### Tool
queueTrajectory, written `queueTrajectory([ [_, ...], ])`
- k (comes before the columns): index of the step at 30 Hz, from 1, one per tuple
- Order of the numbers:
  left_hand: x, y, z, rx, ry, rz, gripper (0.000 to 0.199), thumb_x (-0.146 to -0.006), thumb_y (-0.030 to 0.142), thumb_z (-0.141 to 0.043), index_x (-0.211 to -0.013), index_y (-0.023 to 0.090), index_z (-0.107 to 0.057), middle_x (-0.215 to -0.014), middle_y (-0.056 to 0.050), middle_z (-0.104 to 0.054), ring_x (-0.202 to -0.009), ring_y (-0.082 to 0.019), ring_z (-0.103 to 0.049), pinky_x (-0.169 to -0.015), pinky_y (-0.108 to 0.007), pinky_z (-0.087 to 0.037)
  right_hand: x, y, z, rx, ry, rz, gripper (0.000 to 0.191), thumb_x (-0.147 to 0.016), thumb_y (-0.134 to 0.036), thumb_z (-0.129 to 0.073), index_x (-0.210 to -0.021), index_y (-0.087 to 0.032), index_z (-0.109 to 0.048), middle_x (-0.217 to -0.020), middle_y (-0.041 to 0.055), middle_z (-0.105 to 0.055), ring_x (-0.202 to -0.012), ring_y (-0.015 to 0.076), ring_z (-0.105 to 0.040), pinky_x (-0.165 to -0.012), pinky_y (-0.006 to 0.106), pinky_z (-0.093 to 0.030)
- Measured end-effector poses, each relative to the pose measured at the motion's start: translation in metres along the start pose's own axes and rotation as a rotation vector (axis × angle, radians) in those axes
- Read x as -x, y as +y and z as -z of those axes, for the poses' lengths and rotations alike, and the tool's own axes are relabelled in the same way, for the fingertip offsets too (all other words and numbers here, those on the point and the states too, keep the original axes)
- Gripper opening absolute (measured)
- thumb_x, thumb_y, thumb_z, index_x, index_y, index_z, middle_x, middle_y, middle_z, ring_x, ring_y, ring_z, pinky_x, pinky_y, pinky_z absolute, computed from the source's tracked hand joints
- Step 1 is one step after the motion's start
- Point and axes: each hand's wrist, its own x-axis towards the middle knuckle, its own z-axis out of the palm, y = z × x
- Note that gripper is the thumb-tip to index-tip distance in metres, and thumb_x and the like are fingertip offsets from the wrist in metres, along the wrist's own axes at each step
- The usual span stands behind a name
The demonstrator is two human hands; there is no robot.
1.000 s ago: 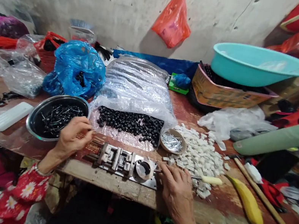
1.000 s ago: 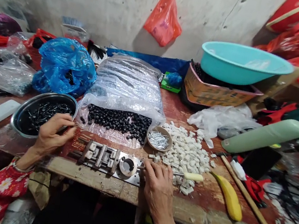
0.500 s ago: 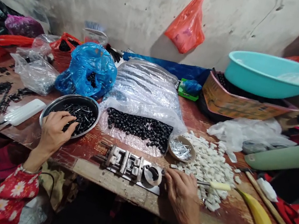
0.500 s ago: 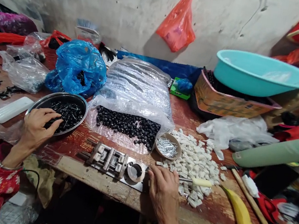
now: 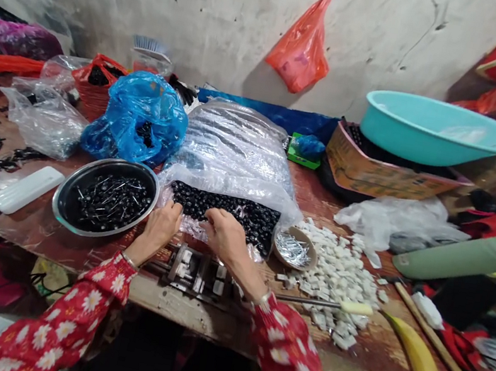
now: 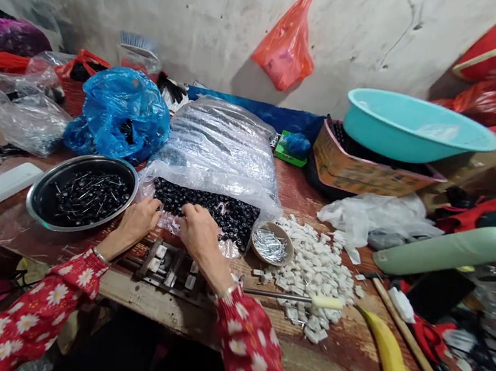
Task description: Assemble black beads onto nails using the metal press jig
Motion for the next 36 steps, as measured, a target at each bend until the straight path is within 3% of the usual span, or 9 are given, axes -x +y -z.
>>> queueTrajectory([
  [5,0.001,-0.007,-0.003,0.054,0.001,-0.023,0.019,-0.094,0.014,-0.051,-0.1,0.016,-0.069,-0.098,-0.012,-0.07,-0.083,-0.026,-0.069,-0.078,-0.038,-0.055,-0.038,-0.007,-0.026,0.104,-0.091,0.045,0.013,-0.101,-0.016,-0.058,-0.111,-0.019,-0.067,-0.113,0.0099,-0.069,-0.104,0.0237,-0.06,-0.083,0.031,-0.042],
  [10,0.015,-0.002,0.01,0.316,0.143,-0.103,0.019,-0.091,0.013,-0.057,-0.105,0.017,-0.069,-0.099,-0.008,-0.072,-0.092,-0.022,-0.069,-0.085,-0.035,-0.056,-0.032,0.005,-0.019,0.079,-0.107,0.012,0.014,-0.102,-0.019,-0.058,-0.112,-0.019,-0.068,-0.109,0.0091,-0.069,-0.1,0.0221,-0.061,-0.082,0.03,-0.042],
  [16,0.046,0.02,0.043,0.514,0.113,-0.178,0.021,-0.094,0.011,-0.057,-0.109,0.019,-0.069,-0.099,-0.005,-0.07,-0.086,-0.017,-0.067,-0.077,-0.029,-0.055,0.025,0.021,0.009,-0.177,0.063,-0.041,0.009,-0.1,-0.02,-0.06,-0.102,-0.019,-0.069,-0.096,0.0062,-0.069,-0.087,0.0205,-0.063,-0.08,0.029,-0.044],
  [21,0.069,0.035,0.058,0.586,0.062,-0.267,0.016,-0.095,0.01,-0.058,-0.104,0.018,-0.068,-0.097,-0.005,-0.068,-0.092,-0.017,-0.067,-0.082,-0.029,-0.055,0.093,0.01,0.024,-0.323,0.162,-0.007,0.008,-0.102,-0.024,-0.059,-0.101,-0.021,-0.067,-0.095,0.0061,-0.07,-0.087,0.0212,-0.064,-0.08,0.031,-0.047],
  [26,0.081,0.04,0.057,0.449,-0.095,-0.415,0.02,-0.097,0.011,-0.054,-0.11,0.017,-0.067,-0.104,-0.007,-0.066,-0.094,-0.017,-0.068,-0.082,-0.027,-0.055,0.129,-0.001,0.014,-0.276,0.16,0.009,0.006,-0.103,-0.023,-0.06,-0.103,-0.022,-0.066,-0.093,0.0067,-0.069,-0.087,0.0233,-0.063,-0.077,0.033,-0.048],
  [31,0.081,0.047,0.06,0.144,-0.19,-0.487,0.017,-0.098,0.015,-0.052,-0.103,0.017,-0.068,-0.101,-0.007,-0.062,-0.081,-0.017,-0.064,-0.07,-0.028,-0.052,0.135,-0.004,-0.001,-0.159,0.185,0.009,0.01,-0.105,-0.024,-0.058,-0.101,-0.022,-0.067,-0.09,0.0065,-0.066,-0.087,0.0245,-0.059,-0.077,0.035,-0.046],
  [36,0.075,0.055,0.064,-0.01,-0.252,-0.52,0.011,-0.096,0.015,-0.053,-0.094,0.016,-0.064,-0.099,-0.008,-0.06,-0.086,-0.02,-0.063,-0.071,-0.031,-0.05,0.136,-0.012,-0.005,-0.052,0.215,-0.03,0.011,-0.104,-0.023,-0.058,-0.097,-0.022,-0.066,-0.088,0.0061,-0.064,-0.087,0.0249,-0.055,-0.078,0.036,-0.042],
])
